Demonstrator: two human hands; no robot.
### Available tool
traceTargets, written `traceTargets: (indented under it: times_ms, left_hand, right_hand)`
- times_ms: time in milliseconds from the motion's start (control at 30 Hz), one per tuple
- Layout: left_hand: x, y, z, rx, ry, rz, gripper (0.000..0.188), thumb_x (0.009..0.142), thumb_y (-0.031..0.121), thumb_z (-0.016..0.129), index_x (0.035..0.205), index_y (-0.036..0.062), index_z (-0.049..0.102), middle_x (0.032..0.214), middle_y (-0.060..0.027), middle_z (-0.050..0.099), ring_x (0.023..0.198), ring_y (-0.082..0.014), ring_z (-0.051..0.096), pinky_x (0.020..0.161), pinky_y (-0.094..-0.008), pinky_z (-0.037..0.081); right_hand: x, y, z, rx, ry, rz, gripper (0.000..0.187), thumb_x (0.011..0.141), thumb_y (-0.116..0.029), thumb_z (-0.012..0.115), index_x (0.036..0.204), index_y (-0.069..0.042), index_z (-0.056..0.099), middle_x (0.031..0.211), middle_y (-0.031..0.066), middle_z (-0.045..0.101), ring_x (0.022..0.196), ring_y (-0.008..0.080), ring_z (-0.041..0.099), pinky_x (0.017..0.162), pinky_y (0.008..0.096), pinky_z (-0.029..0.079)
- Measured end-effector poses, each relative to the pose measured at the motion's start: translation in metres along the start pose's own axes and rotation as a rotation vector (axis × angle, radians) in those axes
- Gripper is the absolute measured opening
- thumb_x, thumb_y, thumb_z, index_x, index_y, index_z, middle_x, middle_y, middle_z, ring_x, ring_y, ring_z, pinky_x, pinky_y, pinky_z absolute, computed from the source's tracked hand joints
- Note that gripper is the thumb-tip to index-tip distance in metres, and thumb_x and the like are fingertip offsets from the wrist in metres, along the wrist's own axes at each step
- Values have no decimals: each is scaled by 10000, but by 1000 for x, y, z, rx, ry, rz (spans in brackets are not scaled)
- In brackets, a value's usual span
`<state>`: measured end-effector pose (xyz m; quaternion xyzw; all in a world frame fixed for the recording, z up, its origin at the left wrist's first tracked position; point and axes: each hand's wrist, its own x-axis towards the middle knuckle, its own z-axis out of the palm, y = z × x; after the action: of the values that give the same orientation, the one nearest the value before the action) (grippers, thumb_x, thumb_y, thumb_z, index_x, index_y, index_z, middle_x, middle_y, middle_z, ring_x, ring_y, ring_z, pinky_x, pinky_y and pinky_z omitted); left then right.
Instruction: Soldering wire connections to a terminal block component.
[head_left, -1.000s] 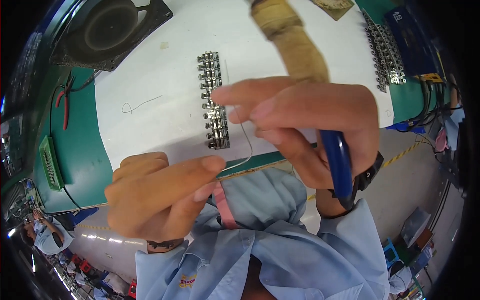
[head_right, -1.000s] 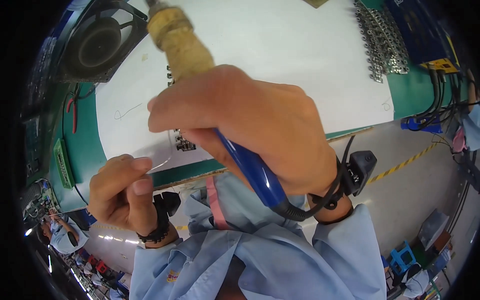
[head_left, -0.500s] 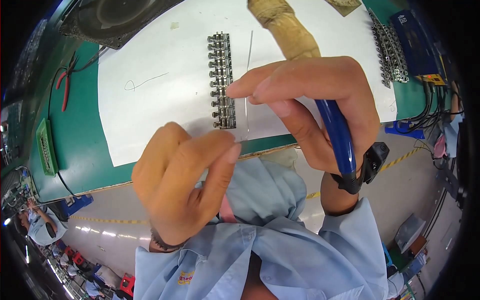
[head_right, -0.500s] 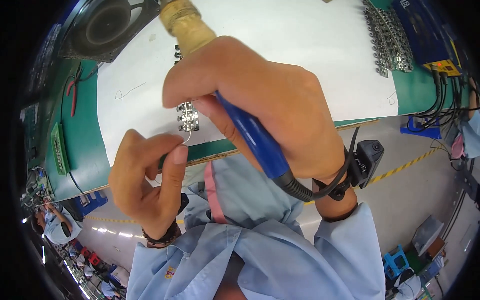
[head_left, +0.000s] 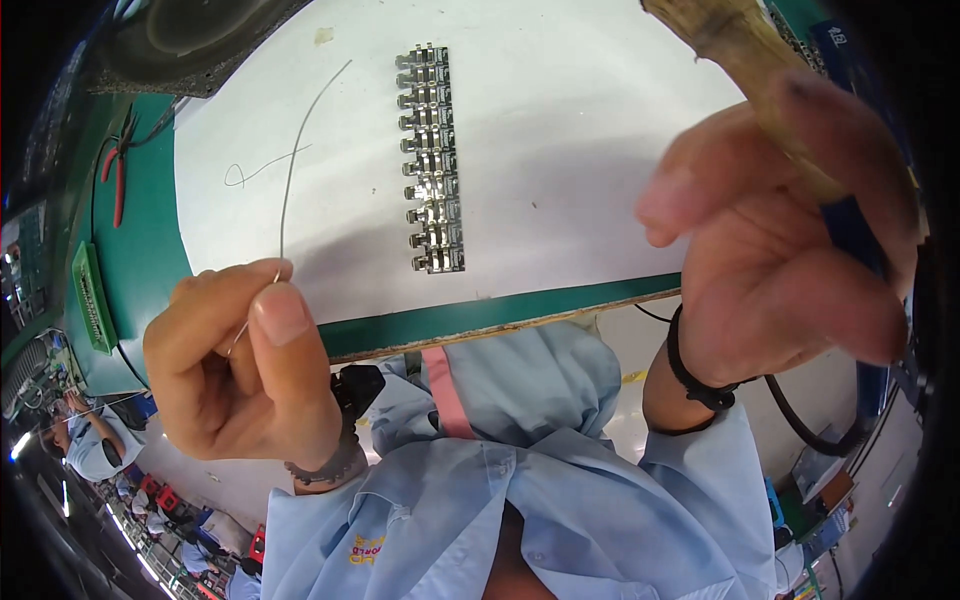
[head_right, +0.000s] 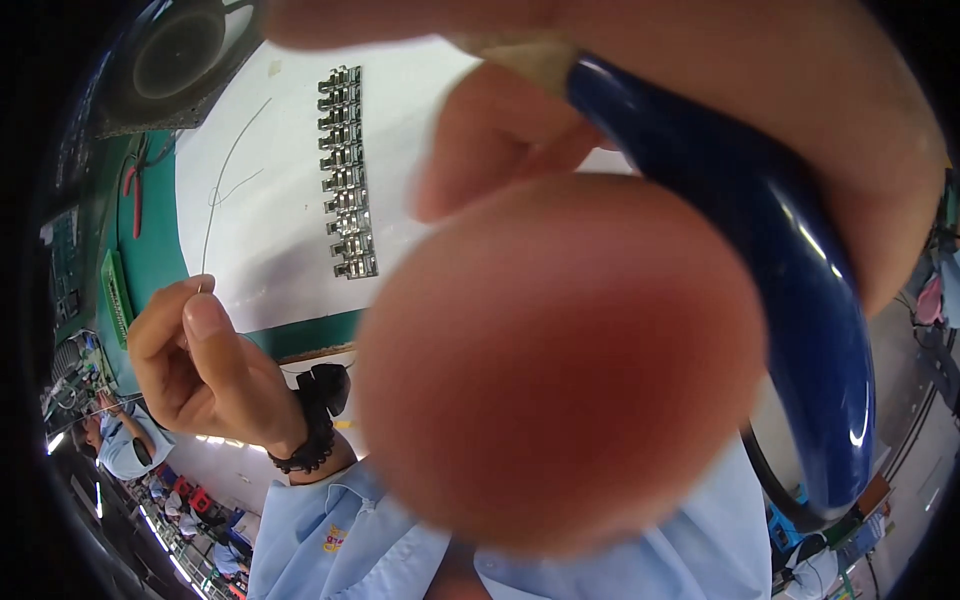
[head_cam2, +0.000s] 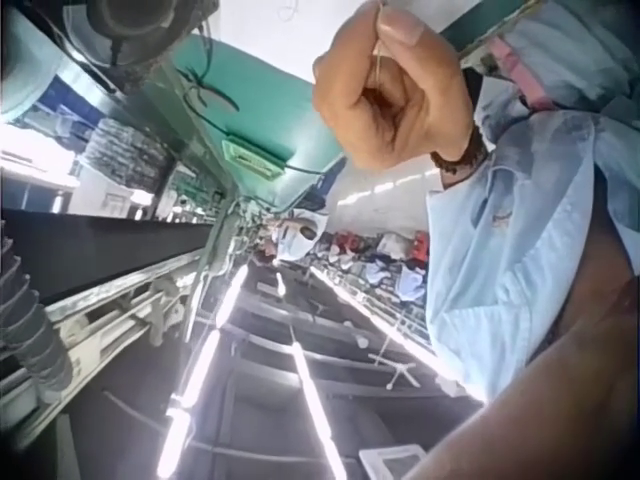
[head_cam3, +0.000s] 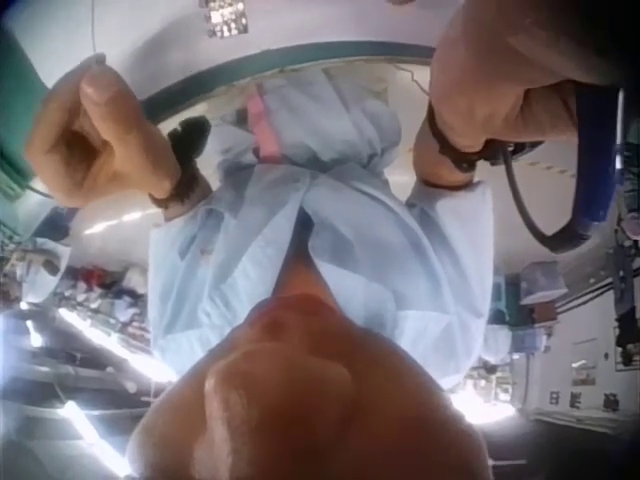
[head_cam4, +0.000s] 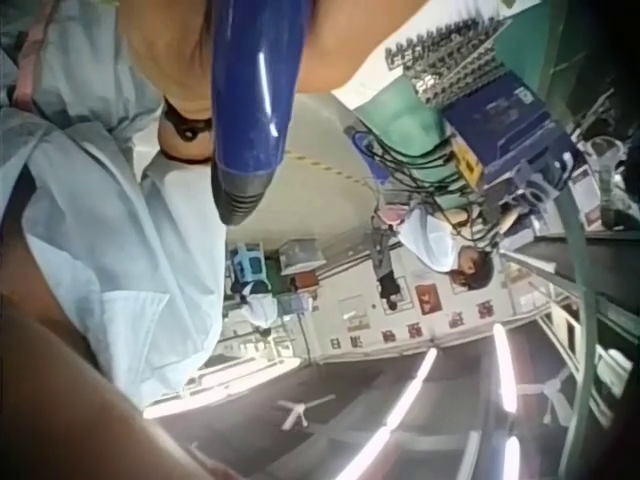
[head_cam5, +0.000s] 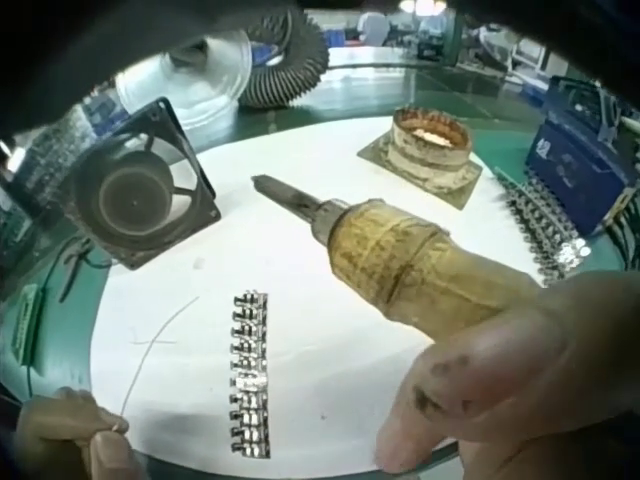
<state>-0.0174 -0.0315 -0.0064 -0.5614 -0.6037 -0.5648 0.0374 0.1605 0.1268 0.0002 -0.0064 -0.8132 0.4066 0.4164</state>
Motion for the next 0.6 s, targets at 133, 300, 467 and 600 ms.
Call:
traceTargets:
  times_ms: [133, 300, 467, 600]
  left_hand:
    - [0, 10, 4, 66, -29, -109, 180, 816, -11, 738, 950, -52, 624, 747, -77, 666, 506, -62, 378, 476, -213, 245]
    - [2, 12, 10, 67, -75, -166, 224, 744, -84, 764, 929, -51, 644, 742, -89, 676, 504, -58, 376, 459, -197, 229]
    - [15, 5, 5, 102, -221, 61, 262, 662, -106, 784, 886, -40, 666, 695, -85, 673, 482, -71, 362, 427, -224, 219]
    - [16, 0, 7, 100, -253, 130, 282, 608, -97, 791, 857, -34, 675, 649, -60, 651, 466, -91, 335, 413, -248, 206]
  right_hand:
    - [-4, -1, -1, -33, 73, 36, 219, 988, -45, 425, 1101, 97, 548, 993, 260, 655, 731, 264, 668, 568, 309, 537]
    - [-9, 2, -3, -83, 151, 69, 216, 983, -56, 432, 1070, 96, 559, 1017, 261, 640, 694, 240, 640, 553, 300, 519]
    - [-15, -5, -1, -147, 216, 88, 217, 978, -66, 439, 1039, 95, 570, 1042, 262, 625, 657, 216, 613, 538, 290, 502]
    - [-24, -9, -5, -201, 265, 98, 220, 974, -75, 445, 1014, 94, 579, 1062, 263, 612, 628, 197, 591, 526, 283, 487]
